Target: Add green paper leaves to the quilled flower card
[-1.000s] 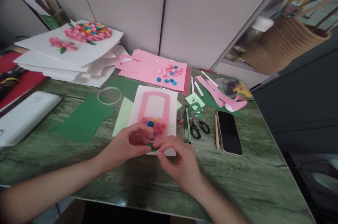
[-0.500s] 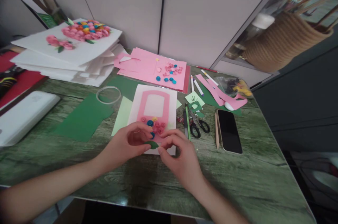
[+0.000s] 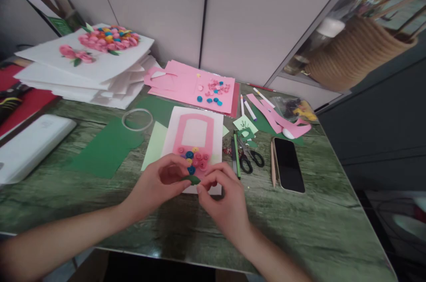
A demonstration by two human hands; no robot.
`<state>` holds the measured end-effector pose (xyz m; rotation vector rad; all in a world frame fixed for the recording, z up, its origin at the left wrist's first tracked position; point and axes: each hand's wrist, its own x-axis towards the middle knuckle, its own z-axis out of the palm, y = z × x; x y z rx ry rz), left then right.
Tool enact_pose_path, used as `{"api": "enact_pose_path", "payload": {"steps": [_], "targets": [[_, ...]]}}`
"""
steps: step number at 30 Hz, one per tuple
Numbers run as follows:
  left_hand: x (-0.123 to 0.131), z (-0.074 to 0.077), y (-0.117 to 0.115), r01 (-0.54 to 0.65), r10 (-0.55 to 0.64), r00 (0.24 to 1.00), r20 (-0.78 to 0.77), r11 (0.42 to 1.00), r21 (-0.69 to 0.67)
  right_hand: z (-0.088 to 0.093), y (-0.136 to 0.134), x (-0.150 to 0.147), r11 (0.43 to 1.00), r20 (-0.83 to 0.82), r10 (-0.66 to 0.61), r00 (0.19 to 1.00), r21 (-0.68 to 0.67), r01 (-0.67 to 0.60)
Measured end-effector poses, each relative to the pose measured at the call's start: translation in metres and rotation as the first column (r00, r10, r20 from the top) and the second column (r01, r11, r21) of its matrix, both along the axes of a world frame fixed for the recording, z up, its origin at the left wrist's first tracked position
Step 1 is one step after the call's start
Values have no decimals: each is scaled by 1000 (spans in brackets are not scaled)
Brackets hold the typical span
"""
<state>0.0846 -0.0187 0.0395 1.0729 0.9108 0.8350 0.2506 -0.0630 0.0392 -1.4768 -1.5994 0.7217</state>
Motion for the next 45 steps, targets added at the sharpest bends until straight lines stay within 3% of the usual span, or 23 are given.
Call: {"api": "enact_pose_path", "payload": {"steps": [21,45], "targets": [[1,-1,-3,9,-9,1000,7,1000,10,1,1,-2,998,104,-20,994,59,13],[3,-3,-5,11,-11,1000,-3,1000,26,-2,0,-4,998,47,-28,998,57,25]]}}
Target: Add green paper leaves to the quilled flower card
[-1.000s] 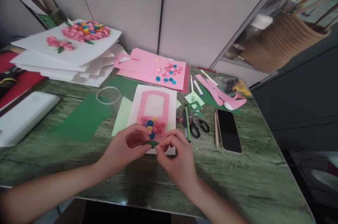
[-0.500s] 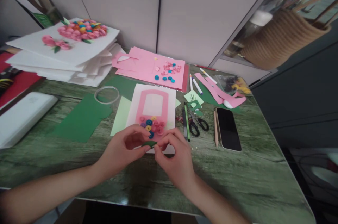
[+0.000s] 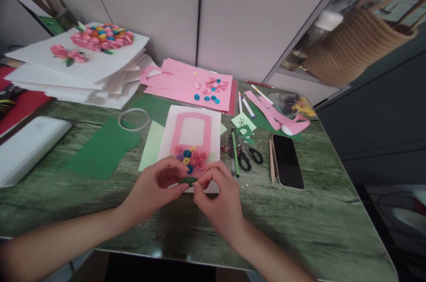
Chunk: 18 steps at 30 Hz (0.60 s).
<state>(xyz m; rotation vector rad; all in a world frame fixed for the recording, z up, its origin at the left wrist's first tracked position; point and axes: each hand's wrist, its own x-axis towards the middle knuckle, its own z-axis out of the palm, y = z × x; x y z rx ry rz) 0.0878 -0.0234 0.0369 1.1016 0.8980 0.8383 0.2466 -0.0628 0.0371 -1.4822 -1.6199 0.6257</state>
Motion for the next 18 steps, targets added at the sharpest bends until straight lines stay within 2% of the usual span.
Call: {"api": "enact_pose_path", "payload": {"steps": [18], "targets": [[2,-3,0,-29,28,999,40,1000,7,-1,0,-1,999,-14,21,1000,26,-21]]}}
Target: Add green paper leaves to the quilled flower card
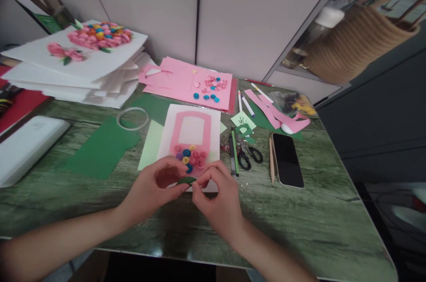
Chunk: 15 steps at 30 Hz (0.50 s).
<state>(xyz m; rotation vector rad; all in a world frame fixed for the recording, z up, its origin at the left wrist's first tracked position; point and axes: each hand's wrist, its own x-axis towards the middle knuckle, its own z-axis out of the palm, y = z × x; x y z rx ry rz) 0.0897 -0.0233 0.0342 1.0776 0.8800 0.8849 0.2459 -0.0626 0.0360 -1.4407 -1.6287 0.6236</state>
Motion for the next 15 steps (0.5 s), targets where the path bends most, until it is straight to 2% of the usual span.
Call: {"api": "enact_pose_path", "payload": {"steps": [15], "targets": [[0,-1,-3,-10,9,1000,29,1000,23,0,-2,-1,1000,-16,-3,1000,-8,3]]}}
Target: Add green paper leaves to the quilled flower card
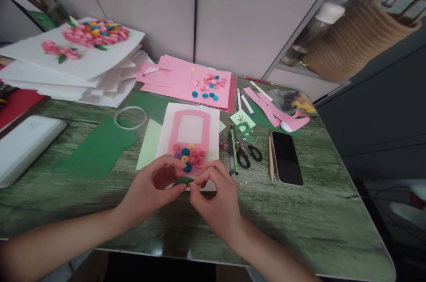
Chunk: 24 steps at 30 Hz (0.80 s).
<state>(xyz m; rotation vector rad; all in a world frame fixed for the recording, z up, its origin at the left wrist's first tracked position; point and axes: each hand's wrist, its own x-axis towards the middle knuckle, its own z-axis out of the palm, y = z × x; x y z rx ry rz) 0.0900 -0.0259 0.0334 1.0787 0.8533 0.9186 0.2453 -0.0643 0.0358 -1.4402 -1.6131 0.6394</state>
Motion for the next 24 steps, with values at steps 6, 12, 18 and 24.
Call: {"api": "enact_pose_path", "payload": {"steps": [6,12,18,24], "targets": [[0,2,-1,9,-9,1000,-22,1000,-3,0,-1,-1,1000,8,0,1000,2,0],[0,3,-3,14,-13,998,-66,1000,19,1,-2,-2,1000,10,0,1000,17,0],[0,4,-2,26,-24,997,-72,999,31,0,-2,-4,1000,3,14,1000,16,-14],[0,4,-3,24,-23,997,-79,1000,16,2,-1,-4,1000,-7,20,1000,10,-20]]}}
